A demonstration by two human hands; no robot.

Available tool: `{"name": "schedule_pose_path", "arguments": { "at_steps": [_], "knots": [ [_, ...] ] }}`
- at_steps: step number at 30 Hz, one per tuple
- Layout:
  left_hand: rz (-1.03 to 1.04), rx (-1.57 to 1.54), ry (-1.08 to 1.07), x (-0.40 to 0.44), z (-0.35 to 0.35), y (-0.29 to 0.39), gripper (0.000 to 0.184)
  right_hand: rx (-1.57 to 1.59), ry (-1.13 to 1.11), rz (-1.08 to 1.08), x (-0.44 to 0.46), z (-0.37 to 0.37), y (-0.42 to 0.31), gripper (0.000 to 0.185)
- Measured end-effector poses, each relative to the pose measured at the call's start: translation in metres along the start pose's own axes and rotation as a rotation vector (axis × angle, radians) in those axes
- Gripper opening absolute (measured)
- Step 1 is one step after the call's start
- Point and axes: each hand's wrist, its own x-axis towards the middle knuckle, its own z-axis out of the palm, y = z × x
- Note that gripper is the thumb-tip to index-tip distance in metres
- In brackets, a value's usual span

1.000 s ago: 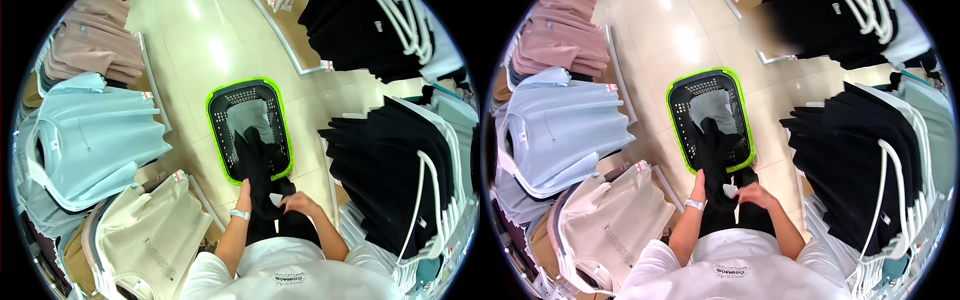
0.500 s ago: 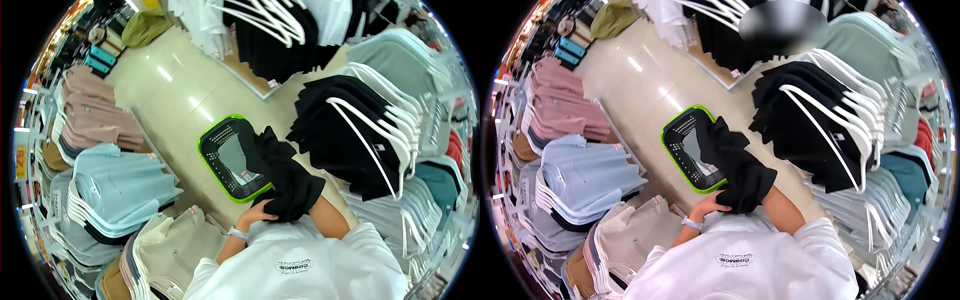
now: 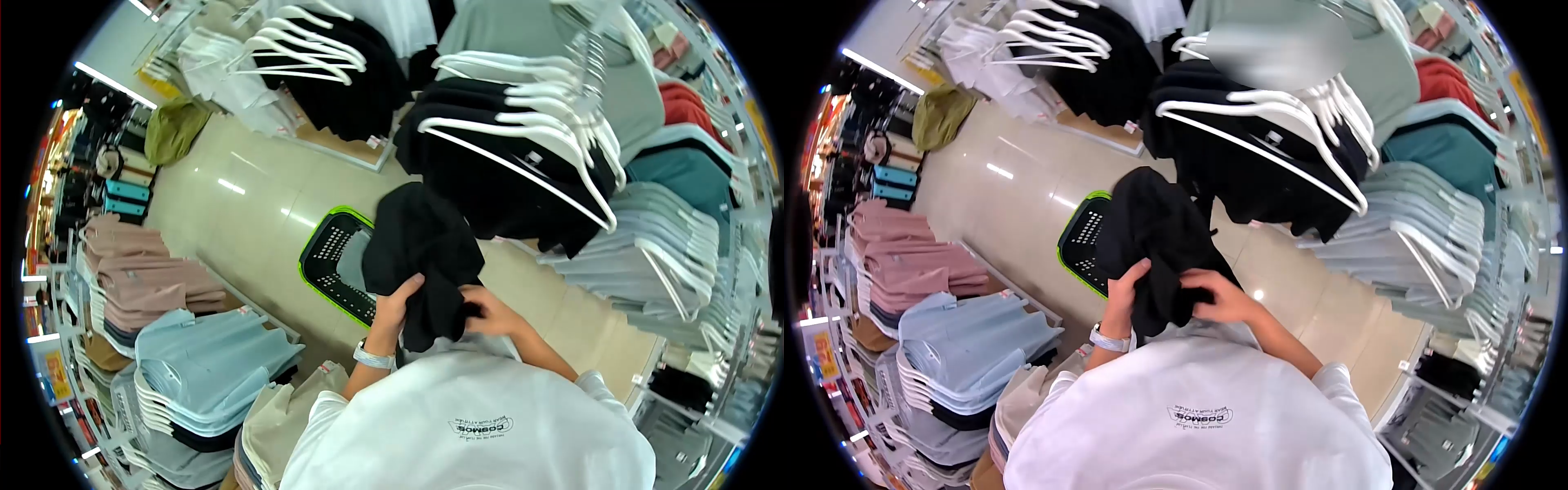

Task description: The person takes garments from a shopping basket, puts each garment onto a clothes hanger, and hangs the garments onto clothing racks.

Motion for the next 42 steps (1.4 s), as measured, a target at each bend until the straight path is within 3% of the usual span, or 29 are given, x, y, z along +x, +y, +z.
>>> {"name": "schedule_pose_path", "arguments": {
  "at_steps": [2, 4, 6, 8, 9, 12, 13, 16, 17, 18, 20, 24, 26, 27, 30, 31, 34, 35, 39, 42],
  "knots": [
    [0.028, 0.031, -0.18, -0.008, 0.007, -0.011, 0.053, 0.524, 0.427, 0.167, -0.035, 0.007, 0.03, 0.054],
    [0.097, 0.331, -0.357, -0.015, 0.011, -0.02, 0.054, 0.768, 0.581, 0.264, -0.057, -0.004, 0.044, 0.056],
    [0.197, 0.547, -0.491, -0.024, 0.023, -0.022, 0.053, 0.927, 0.577, 0.19, -0.074, -0.008, 0.036, 0.052],
    [0.063, 0.623, -0.596, -0.029, 0.027, -0.033, 0.059, 1.113, 0.515, 0.128, -0.087, -0.013, 0.023, 0.05],
    [-0.003, 0.657, -0.64, -0.031, 0.028, -0.039, 0.062, 1.016, 0.549, 0.091, -0.091, -0.008, 0.006, 0.041],
    [0.207, 0.799, -0.731, -0.043, 0.031, -0.063, 0.076, 0.652, 0.75, 0.174, -0.093, 0.006, -0.008, 0.034],
    [0.134, 0.689, -0.714, -0.049, 0.041, -0.062, 0.079, 0.704, 0.819, 0.154, -0.093, 0.009, -0.017, 0.027],
    [-0.089, 0.598, -0.472, -0.059, 0.06, -0.061, 0.08, 0.58, 0.885, 0.021, -0.103, 0.018, -0.007, 0.023],
    [-0.09, 0.73, -0.412, -0.055, 0.056, -0.062, 0.081, 0.576, 0.963, 0.054, -0.104, 0.023, -0.009, 0.018],
    [-0.228, 0.654, -0.249, -0.055, 0.049, -0.059, 0.082, 0.569, 0.911, 0.065, -0.111, 0.026, -0.011, 0.018],
    [0.033, 0.668, -0.092, -0.065, 0.054, -0.045, 0.075, 0.378, 0.867, -0.012, -0.118, 0.028, -0.02, 0.017],
    [0.078, 0.314, -0.434, -0.082, 0.093, -0.021, 0.065, -0.205, 0.693, -0.159, -0.122, 0.035, -0.032, 0.02],
    [0.071, 0.634, -0.468, -0.091, 0.101, -0.02, 0.065, -0.334, 0.563, -0.246, -0.114, 0.038, -0.05, 0.022],
    [0.152, 0.661, -0.445, -0.089, 0.108, -0.017, 0.052, -0.361, 0.575, -0.257, -0.112, 0.04, -0.05, 0.022],
    [-0.176, 0.434, -0.248, -0.086, 0.113, -0.002, 0.039, -0.339, 0.509, -0.228, -0.104, 0.041, -0.046, 0.022],
    [-0.103, 0.436, -0.229, -0.086, 0.107, -0.007, 0.035, -0.344, 0.487, -0.229, -0.099, 0.042, -0.046, 0.021],
    [-0.18, 0.279, -0.097, -0.079, 0.077, -0.009, 0.04, -0.308, 0.464, -0.236, -0.082, 0.048, -0.046, 0.022],
    [-0.208, 0.183, -0.088, -0.076, 0.07, -0.003, 0.043, -0.269, 0.493, -0.237, -0.075, 0.052, -0.049, 0.023],
    [0.026, 0.501, -0.057, -0.042, 0.016, 0.042, 0.041, -0.264, 0.842, -0.125, -0.056, 0.065, -0.063, 0.033],
    [0.236, 0.718, -0.23, -0.003, -0.042, 0.086, 0.039, -0.312, 1.165, 0.084, -0.047, 0.084, -0.058, 0.04]
  ]
}}
